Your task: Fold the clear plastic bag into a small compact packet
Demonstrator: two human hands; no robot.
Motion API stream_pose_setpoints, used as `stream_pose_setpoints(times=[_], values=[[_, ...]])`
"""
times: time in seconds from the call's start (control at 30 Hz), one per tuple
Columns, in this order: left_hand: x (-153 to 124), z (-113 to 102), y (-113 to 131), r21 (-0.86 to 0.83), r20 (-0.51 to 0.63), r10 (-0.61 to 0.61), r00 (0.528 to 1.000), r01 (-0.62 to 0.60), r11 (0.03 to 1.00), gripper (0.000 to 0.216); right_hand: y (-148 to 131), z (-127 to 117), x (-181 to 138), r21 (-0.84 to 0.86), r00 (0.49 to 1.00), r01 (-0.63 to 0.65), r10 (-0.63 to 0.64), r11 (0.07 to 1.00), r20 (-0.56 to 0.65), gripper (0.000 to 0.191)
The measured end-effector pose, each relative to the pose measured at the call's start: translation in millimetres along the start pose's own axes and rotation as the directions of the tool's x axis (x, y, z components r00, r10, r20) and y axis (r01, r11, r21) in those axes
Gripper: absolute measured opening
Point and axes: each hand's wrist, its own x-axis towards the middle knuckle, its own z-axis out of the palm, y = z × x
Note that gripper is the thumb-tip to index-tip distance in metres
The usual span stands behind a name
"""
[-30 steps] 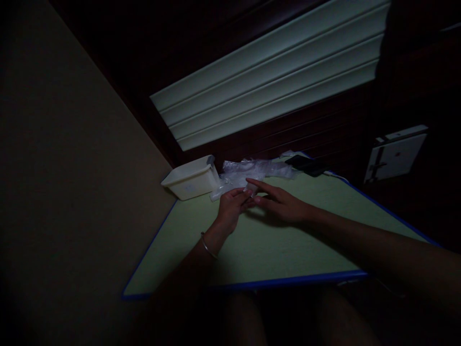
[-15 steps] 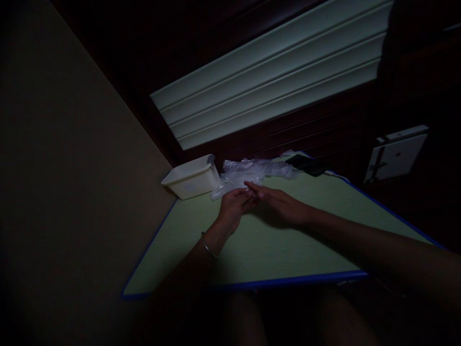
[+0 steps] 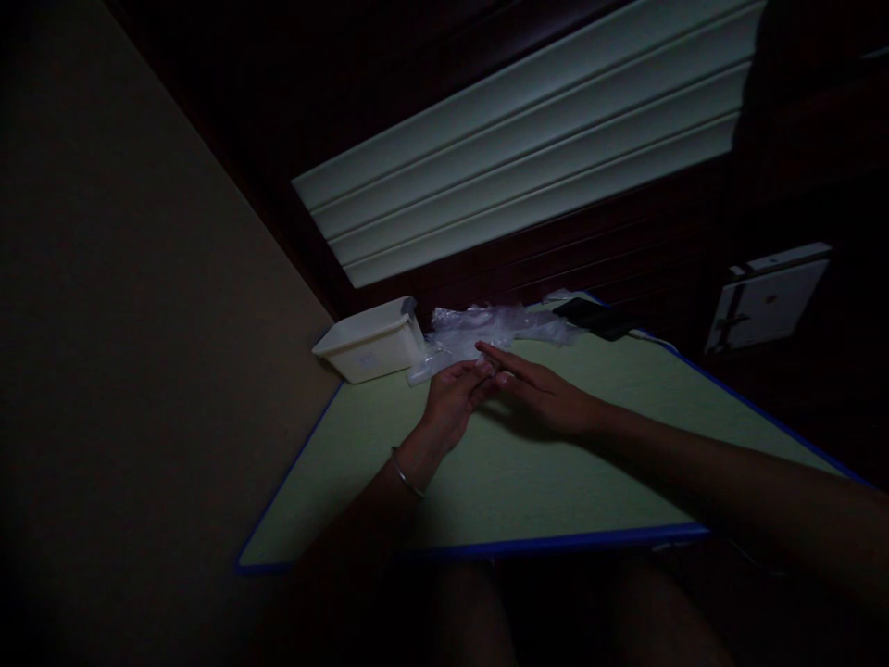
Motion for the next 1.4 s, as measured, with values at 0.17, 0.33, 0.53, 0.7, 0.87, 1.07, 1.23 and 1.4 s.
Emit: stream_pose_setpoints(times=[0.17, 0.33, 0.53, 0.7, 0.87, 1.07, 1.23, 1.4], values=[[1, 0, 0, 0.009, -0.018, -0.013, 1.000, 0.013, 1.000, 0.026, -5, -3, 0, 0.014, 1.000, 0.009, -0.008, 1.000, -0.017, 0.058], [0, -1, 0, 0.037, -0.020, -0.012, 1.000, 0.013, 0.999, 0.027, -5, -3, 0, 0.049, 1.000, 0.005, -0.004, 0.999, -0.023, 0.057], [1, -1, -4, 0.128, 0.006, -0.017, 1.000, 0.016, 0.992, 0.035, -1, -2, 6, 0.154, 0.971, -0.057, 0.091, 0.986, -0.223, 0.062], [-2, 3, -6, 0.199, 0.023, -0.043, 0.999, 0.038, 0.979, 0.029, 2, -4, 11, 0.056, 0.955, -0.091, 0.103, 0.994, -0.279, 0.037], [-4, 5, -6, 0.216, 0.023, -0.065, 0.998, 0.059, 0.975, 0.028, 3, -5, 11, -0.031, 0.937, -0.074, 0.059, 0.997, -0.344, 0.037], [-4, 6, -6, 0.194, 0.030, -0.081, 0.996, 0.074, 0.978, 0.029, -1, -6, 8, -0.142, 0.934, -0.056, 0.001, 0.988, -0.356, 0.033], [-3, 7, -4, 0.207, 0.043, -0.068, 0.997, 0.058, 0.977, 0.038, 1, -7, 7, -0.177, 0.944, -0.045, -0.016, 0.983, -0.330, 0.030], [-1, 5, -8, 0.271, 0.008, 0.067, 0.998, -0.066, 0.960, 0.034, 1, -7, 5, -0.238, 0.957, -0.023, -0.048, 0.971, -0.286, 0.030]])
